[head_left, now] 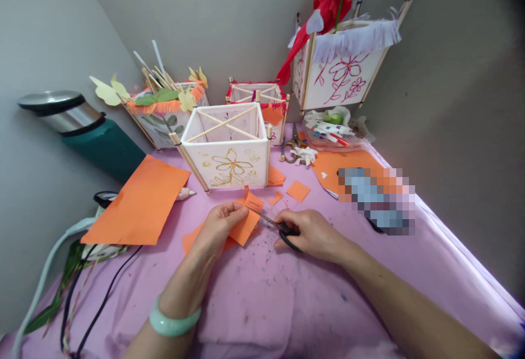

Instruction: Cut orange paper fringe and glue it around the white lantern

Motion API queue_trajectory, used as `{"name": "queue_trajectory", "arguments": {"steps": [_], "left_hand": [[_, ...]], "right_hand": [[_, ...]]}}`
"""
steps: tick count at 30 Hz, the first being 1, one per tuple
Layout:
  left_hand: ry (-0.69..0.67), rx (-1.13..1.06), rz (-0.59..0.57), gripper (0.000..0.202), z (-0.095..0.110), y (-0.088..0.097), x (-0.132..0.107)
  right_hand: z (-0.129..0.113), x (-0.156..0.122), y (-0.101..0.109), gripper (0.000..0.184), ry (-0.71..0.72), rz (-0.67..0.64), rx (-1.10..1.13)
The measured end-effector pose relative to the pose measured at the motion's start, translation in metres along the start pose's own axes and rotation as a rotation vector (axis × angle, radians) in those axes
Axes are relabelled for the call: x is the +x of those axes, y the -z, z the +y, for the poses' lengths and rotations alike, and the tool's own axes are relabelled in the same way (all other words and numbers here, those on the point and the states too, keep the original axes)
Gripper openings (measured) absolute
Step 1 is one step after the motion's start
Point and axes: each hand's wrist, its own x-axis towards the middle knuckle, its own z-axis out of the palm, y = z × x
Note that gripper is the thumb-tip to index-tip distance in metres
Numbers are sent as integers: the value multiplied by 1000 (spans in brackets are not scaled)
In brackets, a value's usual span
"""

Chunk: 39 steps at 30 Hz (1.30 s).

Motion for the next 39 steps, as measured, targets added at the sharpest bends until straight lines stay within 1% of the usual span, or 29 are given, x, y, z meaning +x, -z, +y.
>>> {"name": "queue_trajectory", "arguments": {"steps": [7,18,20,25,30,34,39], "left_hand": [[19,6,-3,27,1,-2,-1],[10,-7,1,27,2,0,2],[-7,-25,27,27,2,0,1],[-41,-55,140,29,2,4,2],[-53,-57,168,29,4,4,3],[-66,-42,170,29,5,2,2],[-56,-62,109,28,2,2,3]], "right_hand": [[1,1,0,32,19,3,2],[1,1,0,28,-15,-10,25],[0,1,1,28,-22,-11,36],[0,1,5,34,-52,-39,105],[-1,0,7,36,-51,-70,149],[-3,-1,7,34,-48,-70,134],[0,1,5,35,-37,-64,139]]}}
